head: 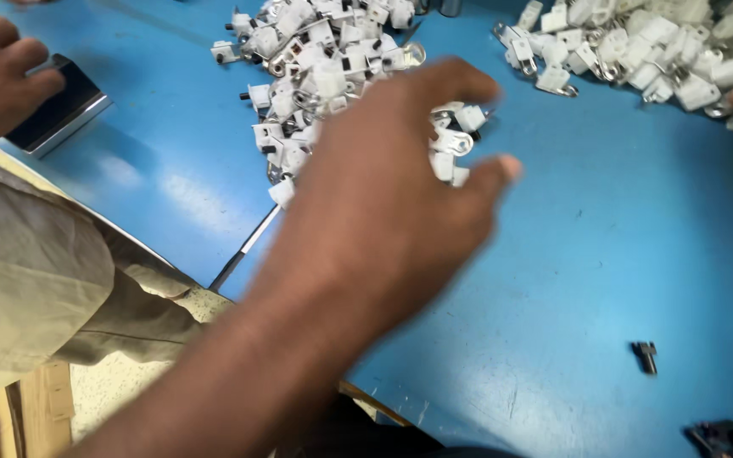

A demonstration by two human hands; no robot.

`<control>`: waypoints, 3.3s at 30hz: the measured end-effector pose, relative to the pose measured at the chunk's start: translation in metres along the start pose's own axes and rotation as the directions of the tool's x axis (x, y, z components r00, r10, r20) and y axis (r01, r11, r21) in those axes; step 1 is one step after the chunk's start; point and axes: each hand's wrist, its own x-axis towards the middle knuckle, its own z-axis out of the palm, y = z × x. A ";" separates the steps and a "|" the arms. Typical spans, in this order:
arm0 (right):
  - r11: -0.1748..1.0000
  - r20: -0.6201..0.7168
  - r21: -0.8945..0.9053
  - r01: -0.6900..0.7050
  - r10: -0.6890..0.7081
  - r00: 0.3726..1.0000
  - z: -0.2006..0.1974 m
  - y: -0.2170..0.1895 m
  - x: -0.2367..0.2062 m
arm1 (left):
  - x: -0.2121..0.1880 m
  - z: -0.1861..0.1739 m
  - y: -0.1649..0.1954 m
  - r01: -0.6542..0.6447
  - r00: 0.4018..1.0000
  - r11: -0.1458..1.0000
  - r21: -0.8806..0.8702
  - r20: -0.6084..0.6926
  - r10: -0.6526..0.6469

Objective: The person repeatedly picks up white plastic electrical components and uses a small screwdriver to insert and tighten metal pins into them. The person handles the components one at a time, placing finished units back on the blue work surface.

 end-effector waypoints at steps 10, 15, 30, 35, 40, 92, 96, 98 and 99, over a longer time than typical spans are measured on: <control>0.827 0.351 0.560 -0.057 -0.174 0.920 -0.089 -0.030 -0.197 | -0.036 0.034 0.036 0.389 0.826 0.818 -0.424 0.553 -0.107; 0.693 0.479 0.662 -0.285 -0.099 0.872 -0.081 0.027 -0.283 | -0.054 0.034 0.028 0.588 0.666 0.675 -0.447 0.741 -0.089; 0.901 0.259 0.197 -0.386 0.332 0.907 -0.017 0.230 -0.315 | -0.080 0.037 0.035 0.621 0.686 0.531 -0.576 0.728 -0.012; 0.928 0.200 0.334 -0.166 0.102 0.975 -0.076 0.129 -0.285 | -0.076 0.031 0.047 0.567 0.647 0.740 -0.362 0.751 -0.129; 0.939 0.118 0.206 0.277 -0.305 0.945 -0.116 -0.003 -0.290 | -0.069 0.028 0.056 0.419 0.704 0.858 -0.295 0.702 -0.102; 0.657 0.139 0.753 0.001 -0.161 0.977 -0.125 -0.052 -0.252 | -0.030 0.034 0.077 0.520 0.603 0.833 -0.192 0.772 -0.199; 0.544 0.158 0.839 0.016 -0.271 0.949 -0.122 -0.091 -0.250 | -0.028 0.036 0.075 0.521 0.588 0.823 -0.226 0.794 -0.154; 0.598 0.177 0.796 -0.095 -0.079 0.981 -0.129 -0.104 -0.252 | -0.031 0.042 0.074 0.548 0.563 0.815 -0.187 0.804 -0.194; 0.611 0.208 0.770 -0.181 0.028 0.978 -0.130 -0.107 -0.250 | -0.032 0.044 0.073 0.563 0.553 0.809 -0.170 0.805 -0.216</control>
